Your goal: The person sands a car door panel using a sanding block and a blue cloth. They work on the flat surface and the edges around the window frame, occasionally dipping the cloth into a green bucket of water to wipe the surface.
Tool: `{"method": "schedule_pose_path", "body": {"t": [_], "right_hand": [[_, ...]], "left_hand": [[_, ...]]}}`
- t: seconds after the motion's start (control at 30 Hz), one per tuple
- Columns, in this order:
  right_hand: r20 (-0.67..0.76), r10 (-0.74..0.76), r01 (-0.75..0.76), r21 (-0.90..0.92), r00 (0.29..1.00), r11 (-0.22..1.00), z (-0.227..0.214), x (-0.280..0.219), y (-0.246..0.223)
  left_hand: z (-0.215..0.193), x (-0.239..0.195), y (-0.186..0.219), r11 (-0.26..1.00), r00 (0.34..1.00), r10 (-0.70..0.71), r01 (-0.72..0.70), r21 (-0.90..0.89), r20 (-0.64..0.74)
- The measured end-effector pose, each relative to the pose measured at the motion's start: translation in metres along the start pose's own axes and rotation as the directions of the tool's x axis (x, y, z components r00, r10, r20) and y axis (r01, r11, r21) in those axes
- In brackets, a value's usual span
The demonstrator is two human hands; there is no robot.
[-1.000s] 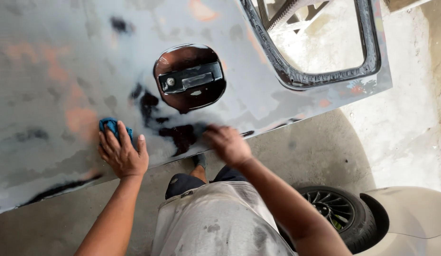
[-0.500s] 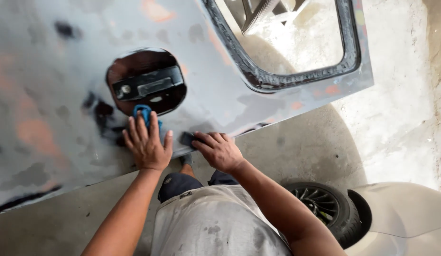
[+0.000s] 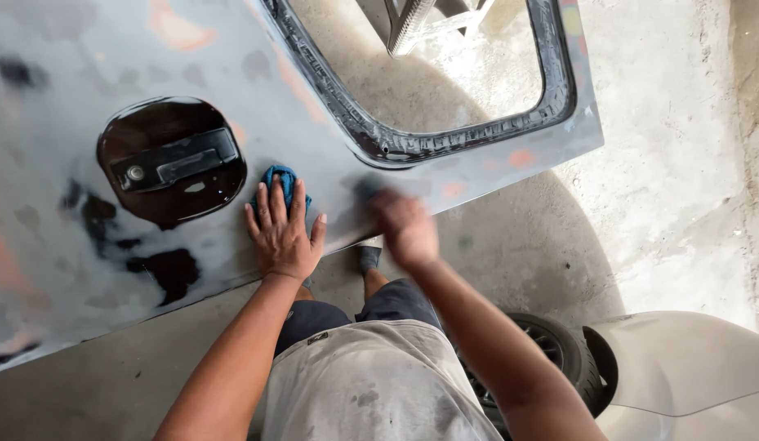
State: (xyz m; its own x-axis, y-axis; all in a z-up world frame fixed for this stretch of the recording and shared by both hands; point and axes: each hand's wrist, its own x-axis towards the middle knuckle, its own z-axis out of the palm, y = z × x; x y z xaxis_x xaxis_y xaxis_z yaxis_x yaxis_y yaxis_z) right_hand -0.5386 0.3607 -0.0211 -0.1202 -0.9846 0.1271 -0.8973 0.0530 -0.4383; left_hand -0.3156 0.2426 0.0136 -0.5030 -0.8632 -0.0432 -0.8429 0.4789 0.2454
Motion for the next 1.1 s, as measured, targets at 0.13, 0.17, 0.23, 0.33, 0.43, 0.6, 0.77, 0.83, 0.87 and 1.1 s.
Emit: {"method": "schedule_pose_path", "body": {"t": [0.13,0.17,0.23,0.33,0.43,0.6,0.77,0.83,0.87,1.1], "right_hand": [[0.206,-0.131,0.106,0.129,0.97,0.986,-0.039,0.008,-0.003],[0.123,-0.093,0.084,0.077,0.988,0.994,-0.034,0.002,0.037],[0.05,-0.053,0.051,0.035,0.997,0.998,-0.048,-0.007,0.095],[-0.185,0.611,-0.608,0.081,0.769,0.79,-0.079,0.002,0.153],[-0.387,0.621,-0.687,-0.044,0.682,0.726,-0.068,-0.003,0.157],[0.18,0.007,-0.016,0.045,0.984,0.999,-0.039,0.0,0.008],[0.048,-0.073,0.068,0.105,0.996,0.992,-0.047,-0.003,0.036],[-0.033,0.02,-0.018,0.036,0.999,0.999,-0.061,-0.005,0.089],[-0.035,0.447,-0.442,0.101,0.894,0.892,-0.075,0.0,0.11],[-0.418,0.375,-0.416,-0.008,0.828,0.909,-0.066,0.011,0.109]], "left_hand": [[-0.002,0.003,0.002,1.0,1.0,0.007,-0.007,0.021,0.006],[-0.001,0.007,0.003,1.0,1.0,0.007,-0.007,0.02,0.002],[-0.003,0.0,0.004,1.0,1.0,0.0,0.0,0.021,0.014],[-0.003,0.002,0.004,1.0,1.0,-0.003,0.003,0.013,0.001],[-0.002,0.002,0.005,1.0,1.0,-0.001,0.001,0.02,0.009],[-0.004,0.002,0.005,1.0,1.0,0.002,-0.002,0.013,-0.004],[-0.006,0.002,0.003,1.0,1.0,0.02,-0.02,0.018,-0.012],[-0.002,0.002,0.005,1.0,1.0,0.026,-0.026,0.011,-0.013],[-0.002,0.003,0.005,1.0,1.0,0.021,-0.021,0.016,-0.019],[-0.003,0.007,0.002,1.0,0.999,0.023,-0.023,0.011,-0.031]]}}
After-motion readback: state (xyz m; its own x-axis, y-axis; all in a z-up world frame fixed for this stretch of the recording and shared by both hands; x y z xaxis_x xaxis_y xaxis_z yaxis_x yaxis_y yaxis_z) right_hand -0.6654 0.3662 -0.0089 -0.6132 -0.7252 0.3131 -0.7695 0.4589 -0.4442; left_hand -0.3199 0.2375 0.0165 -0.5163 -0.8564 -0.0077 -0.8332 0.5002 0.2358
